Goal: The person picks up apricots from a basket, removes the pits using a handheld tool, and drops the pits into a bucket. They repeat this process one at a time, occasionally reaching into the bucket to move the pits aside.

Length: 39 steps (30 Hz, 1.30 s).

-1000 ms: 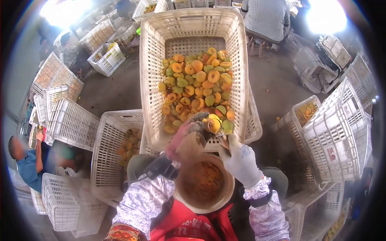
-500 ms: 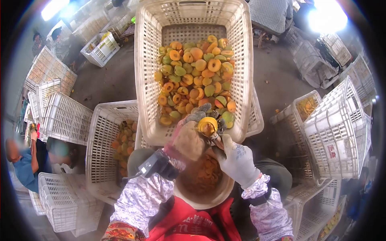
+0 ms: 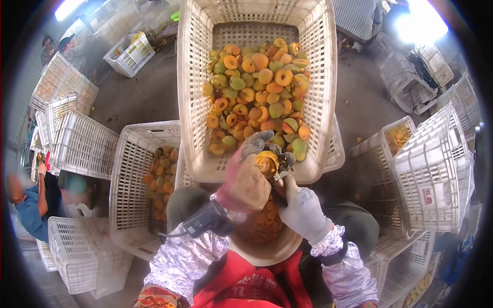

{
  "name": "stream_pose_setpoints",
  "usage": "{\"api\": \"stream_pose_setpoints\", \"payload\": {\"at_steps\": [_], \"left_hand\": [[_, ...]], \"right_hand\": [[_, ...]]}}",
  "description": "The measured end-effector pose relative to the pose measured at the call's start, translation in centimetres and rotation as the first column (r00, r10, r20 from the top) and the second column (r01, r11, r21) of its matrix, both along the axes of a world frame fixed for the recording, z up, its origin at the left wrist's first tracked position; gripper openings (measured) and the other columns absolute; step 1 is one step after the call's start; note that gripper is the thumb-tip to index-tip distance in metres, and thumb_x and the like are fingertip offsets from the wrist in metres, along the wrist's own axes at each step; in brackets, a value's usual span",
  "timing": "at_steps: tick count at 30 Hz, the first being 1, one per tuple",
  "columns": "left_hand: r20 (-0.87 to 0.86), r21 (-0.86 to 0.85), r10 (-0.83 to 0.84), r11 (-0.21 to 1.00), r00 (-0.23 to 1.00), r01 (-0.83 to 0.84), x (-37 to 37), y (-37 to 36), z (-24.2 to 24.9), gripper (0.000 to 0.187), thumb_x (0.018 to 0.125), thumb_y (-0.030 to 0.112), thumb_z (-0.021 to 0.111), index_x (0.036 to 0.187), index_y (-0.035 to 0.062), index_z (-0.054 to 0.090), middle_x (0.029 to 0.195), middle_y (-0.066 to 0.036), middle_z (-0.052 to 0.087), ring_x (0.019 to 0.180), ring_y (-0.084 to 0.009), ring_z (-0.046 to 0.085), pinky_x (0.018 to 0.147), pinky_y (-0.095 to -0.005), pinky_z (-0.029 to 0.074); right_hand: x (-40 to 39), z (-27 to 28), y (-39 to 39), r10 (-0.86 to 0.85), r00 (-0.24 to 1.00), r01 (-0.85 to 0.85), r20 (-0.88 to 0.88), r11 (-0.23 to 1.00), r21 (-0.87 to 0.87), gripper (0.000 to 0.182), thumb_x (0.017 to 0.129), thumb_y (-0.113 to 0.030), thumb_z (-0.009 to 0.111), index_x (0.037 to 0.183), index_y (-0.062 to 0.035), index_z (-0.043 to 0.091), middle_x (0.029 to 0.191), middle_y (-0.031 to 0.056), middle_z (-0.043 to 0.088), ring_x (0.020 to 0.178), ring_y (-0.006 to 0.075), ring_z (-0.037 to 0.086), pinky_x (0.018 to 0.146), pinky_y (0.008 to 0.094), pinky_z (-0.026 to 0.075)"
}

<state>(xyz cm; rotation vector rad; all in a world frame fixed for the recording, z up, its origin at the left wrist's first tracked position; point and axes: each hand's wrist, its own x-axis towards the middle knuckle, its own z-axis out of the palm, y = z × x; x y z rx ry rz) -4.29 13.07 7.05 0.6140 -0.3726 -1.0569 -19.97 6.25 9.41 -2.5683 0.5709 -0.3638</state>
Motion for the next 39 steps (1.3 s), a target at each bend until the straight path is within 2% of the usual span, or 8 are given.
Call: {"api": "stream_pose_setpoints", "payload": {"at_steps": [9,16,18,20,25,30,35,39], "left_hand": [[0.162,-0.02,0.122,0.993,0.979,-0.12,-0.3,1.3,-2.9,0.061,0.084,0.025,0.073,0.131,-0.0023,0.045,0.096,-0.009,0.061,0.091,-0.0232,0.065,0.082,-0.0376,0.055],[0.183,-0.022,-0.161,0.986,0.97,0.168,-0.3,2.1,2.7,0.071,0.082,0.021,0.074,0.137,-0.0042,0.037,0.097,-0.009,0.062,0.092,-0.0201,0.064,0.084,-0.0344,0.053],[-0.062,-0.029,-0.222,0.975,0.973,0.221,-0.3,2.9,4.0,0.07,0.085,0.02,0.071,0.139,-0.004,0.035,0.097,-0.01,0.062,0.093,-0.0213,0.064,0.084,-0.0357,0.054],[0.81,0.333,-0.168,0.92,0.562,-0.206,0.0,4.7,3.7,0.03,0.093,0.013,0.055,0.12,-0.0006,0.059,0.122,-0.013,0.058,0.109,-0.0212,0.06,0.091,-0.0303,0.051],[0.556,0.209,0.212,0.9,0.804,-0.382,2.9,8.8,5.8,0.038,0.09,0.014,0.06,0.125,0.0006,0.055,0.112,-0.013,0.061,0.105,-0.024,0.061,0.092,-0.0349,0.05],[0.788,0.273,0.21,0.723,0.578,-0.634,8.6,16.7,7.8,0.047,0.087,0.015,0.065,0.13,0.0017,0.052,0.103,-0.013,0.063,0.101,-0.0262,0.062,0.092,-0.0385,0.05],[0.716,0.062,-0.571,0.625,-0.402,-0.778,9.1,13.7,8.8,0.035,0.09,0.021,0.06,0.12,0.0034,0.061,0.119,-0.017,0.06,0.102,-0.0244,0.062,0.091,-0.0346,0.05],[0.841,0.496,-0.54,0.75,0.029,-0.437,8.2,1.7,5.8,0.044,0.088,0.027,0.06,0.126,0.0059,0.057,0.121,-0.019,0.059,0.106,-0.0365,0.059,0.096,-0.0429,0.045]], "right_hand": [[0.1,1.8,-0.8,0.234,0.951,-0.307,0.201,0.785,0.538,0.027,0.084,-0.014,0.06,0.107,-0.0027,0.057,0.067,0.0094,0.056,0.059,0.026,0.06,0.051,0.0361,0.047],[-0.9,3.0,-1.7,0.347,0.937,0.062,-0.039,-0.056,0.997,0.015,0.095,-0.021,0.054,0.092,-0.0065,0.051,0.055,-0.001,0.046,0.037,0.0083,0.038,0.033,0.0243,0.026],[-1.4,2.8,-1.8,0.413,0.91,0.06,-0.045,-0.024,0.998,0.02,0.095,-0.026,0.055,0.09,-0.0062,0.055,0.059,-0.002,0.05,0.044,0.0068,0.043,0.04,0.0228,0.032],[-1.8,2.6,-1.2,0.47,0.881,0.059,-0.051,-0.001,0.998,0.025,0.095,-0.03,0.057,0.088,-0.0059,0.06,0.062,-0.003,0.053,0.051,0.0052,0.049,0.047,0.0212,0.039],[-4.9,-1.2,-0.2,0.459,0.888,-0.441,-0.028,0.868,0.226,0.024,0.089,-0.028,0.06,0.093,-0.0049,0.054,0.061,0.015,0.061,0.058,0.0314,0.064,0.055,0.0422,0.05],[-5.8,-1.9,0.8,0.289,0.846,-0.262,-0.448,0.957,0.121,0.029,0.086,-0.034,0.061,0.094,-0.0065,0.057,0.066,0.0145,0.064,0.064,0.0337,0.066,0.058,0.0456,0.052],[-5.1,0.1,1.8,0.284,0.849,-0.35,-0.444,0.934,-0.071,0.027,0.085,-0.033,0.061,0.094,-0.0077,0.057,0.062,0.0076,0.064,0.056,0.0252,0.066,0.049,0.0389,0.049],[-5.4,1.0,0.8,0.2,0.946,-0.265,-0.256,0.931,-0.25,0.017,0.085,-0.026,0.058,0.092,-0.0101,0.056,0.059,0.0028,0.06,0.048,0.0197,0.062,0.039,0.0355,0.041]]}}
